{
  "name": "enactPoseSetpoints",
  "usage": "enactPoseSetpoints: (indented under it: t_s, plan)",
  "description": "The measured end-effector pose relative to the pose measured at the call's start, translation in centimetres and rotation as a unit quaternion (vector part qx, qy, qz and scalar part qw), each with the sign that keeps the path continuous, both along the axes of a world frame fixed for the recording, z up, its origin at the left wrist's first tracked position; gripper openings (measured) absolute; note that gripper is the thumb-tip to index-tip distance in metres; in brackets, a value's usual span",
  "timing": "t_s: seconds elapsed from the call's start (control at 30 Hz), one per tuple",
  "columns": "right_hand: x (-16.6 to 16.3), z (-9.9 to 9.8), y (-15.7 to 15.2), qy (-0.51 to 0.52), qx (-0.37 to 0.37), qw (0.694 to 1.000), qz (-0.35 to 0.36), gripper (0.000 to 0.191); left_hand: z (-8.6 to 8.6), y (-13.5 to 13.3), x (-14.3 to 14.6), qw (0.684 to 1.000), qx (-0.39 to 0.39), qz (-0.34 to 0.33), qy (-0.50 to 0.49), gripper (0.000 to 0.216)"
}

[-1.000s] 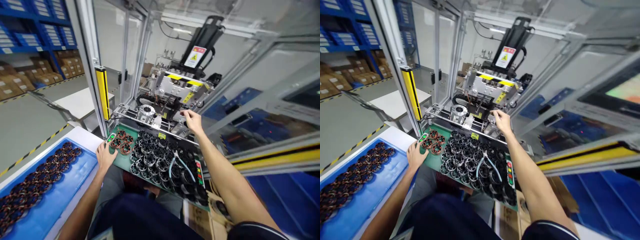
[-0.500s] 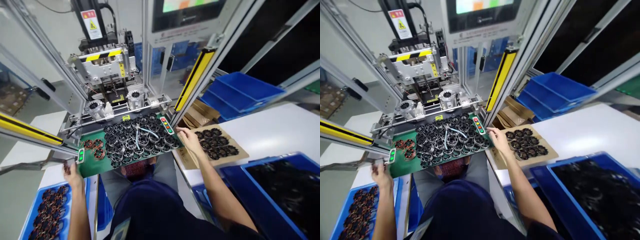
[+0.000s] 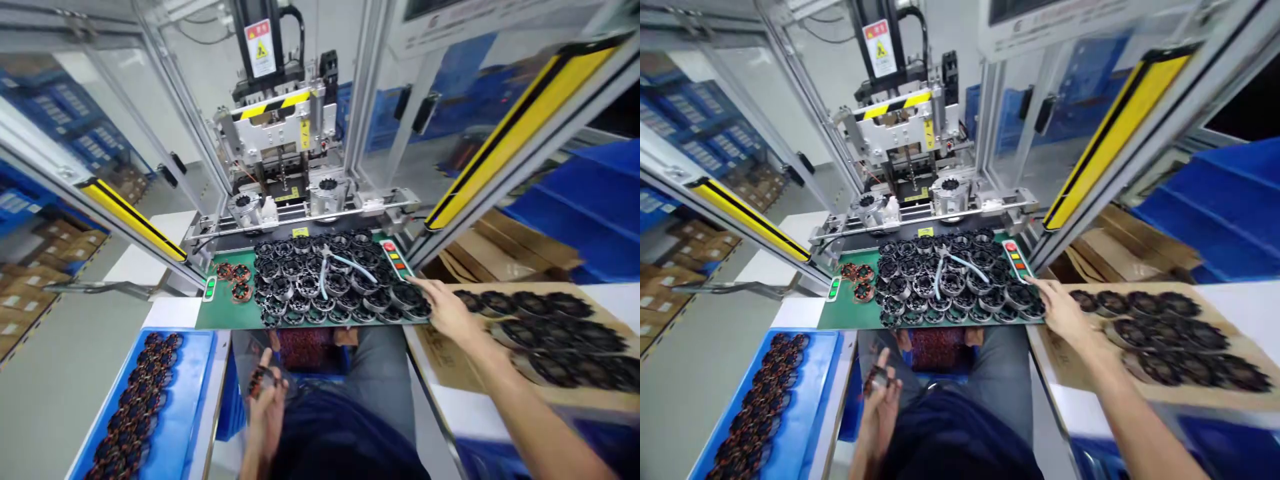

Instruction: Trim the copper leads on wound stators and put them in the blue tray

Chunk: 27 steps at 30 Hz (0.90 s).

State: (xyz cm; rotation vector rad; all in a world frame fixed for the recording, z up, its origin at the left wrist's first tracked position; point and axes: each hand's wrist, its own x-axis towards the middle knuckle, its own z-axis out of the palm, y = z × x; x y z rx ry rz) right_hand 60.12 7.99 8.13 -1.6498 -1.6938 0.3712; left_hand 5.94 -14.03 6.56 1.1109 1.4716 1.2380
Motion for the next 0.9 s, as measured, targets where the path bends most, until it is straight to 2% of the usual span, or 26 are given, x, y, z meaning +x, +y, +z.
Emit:
enactPoseSetpoints:
  t_s: [0.07, 0.1, 0.17, 0.23, 0.3, 0.37, 0.43, 0.47, 0.5, 0.57, 0.7, 0.83, 0.9]
  plan:
    - [1.0, 1.3, 0.6, -0.025, 0.01, 0.999, 0.033, 0.034, -1.3, -1.4, 3.1, 0.996, 0.033, -0.008, -0.084, 0.068]
    - [1.3, 2.4, 0.4, -0.035, 0.007, 0.998, 0.052, 0.03, -1.2, -2.0, 3.9, 0.991, 0.052, -0.047, -0.113, 0.064]
    - [0.5, 5.1, -1.3, -0.056, 0.025, 0.997, 0.051, 0.029, 0.1, -2.5, 4.0, 0.987, 0.065, -0.066, -0.134, 0.067]
    - [-2.5, 8.0, -4.5, -0.057, 0.097, 0.993, -0.031, 0.033, 2.0, -2.4, 2.7, 0.985, 0.057, -0.079, -0.145, 0.077]
    - [-7.5, 10.2, -8.3, 0.059, 0.214, 0.969, -0.11, 0.034, 3.6, -1.5, 1.0, 0.982, 0.066, -0.122, -0.128, 0.096]
    - [-13.3, 11.3, -12.2, 0.181, 0.217, 0.952, -0.115, 0.023, 4.7, -0.2, -0.1, 0.982, 0.057, -0.134, -0.118, 0.103]
    - [-18.5, 11.2, -15.6, 0.216, 0.061, 0.974, -0.019, 0.022, 5.4, 1.0, -0.3, 0.976, 0.087, -0.177, -0.087, 0.106]
    - [-20.6, 10.7, -16.9, 0.238, 0.029, 0.969, 0.063, 0.018, 5.6, 1.5, -0.1, 0.975, 0.096, -0.185, -0.081, 0.106]
    - [-22.3, 10.0, -17.9, 0.258, -0.021, 0.959, 0.116, 0.019, 5.7, 1.9, 0.3, 0.973, 0.1, -0.195, -0.071, 0.104]
    - [-24.4, 8.5, -18.9, 0.302, -0.081, 0.931, 0.189, 0.023, 5.6, 2.4, 1.1, 0.97, 0.091, -0.217, -0.057, 0.107]
    - [-25.4, 7.1, -18.8, 0.364, -0.128, 0.889, 0.247, 0.033, 4.9, 2.7, 2.6, 0.96, 0.072, -0.26, -0.072, 0.121]
    - [-25.0, 7.7, -18.4, 0.388, -0.142, 0.869, 0.27, 0.046, 4.9, 2.6, 3.3, 0.962, 0.068, -0.252, -0.081, 0.126]
    - [-24.8, 8.1, -18.3, 0.394, -0.158, 0.862, 0.276, 0.047, 5.3, 2.6, 3.4, 0.963, 0.061, -0.25, -0.08, 0.126]
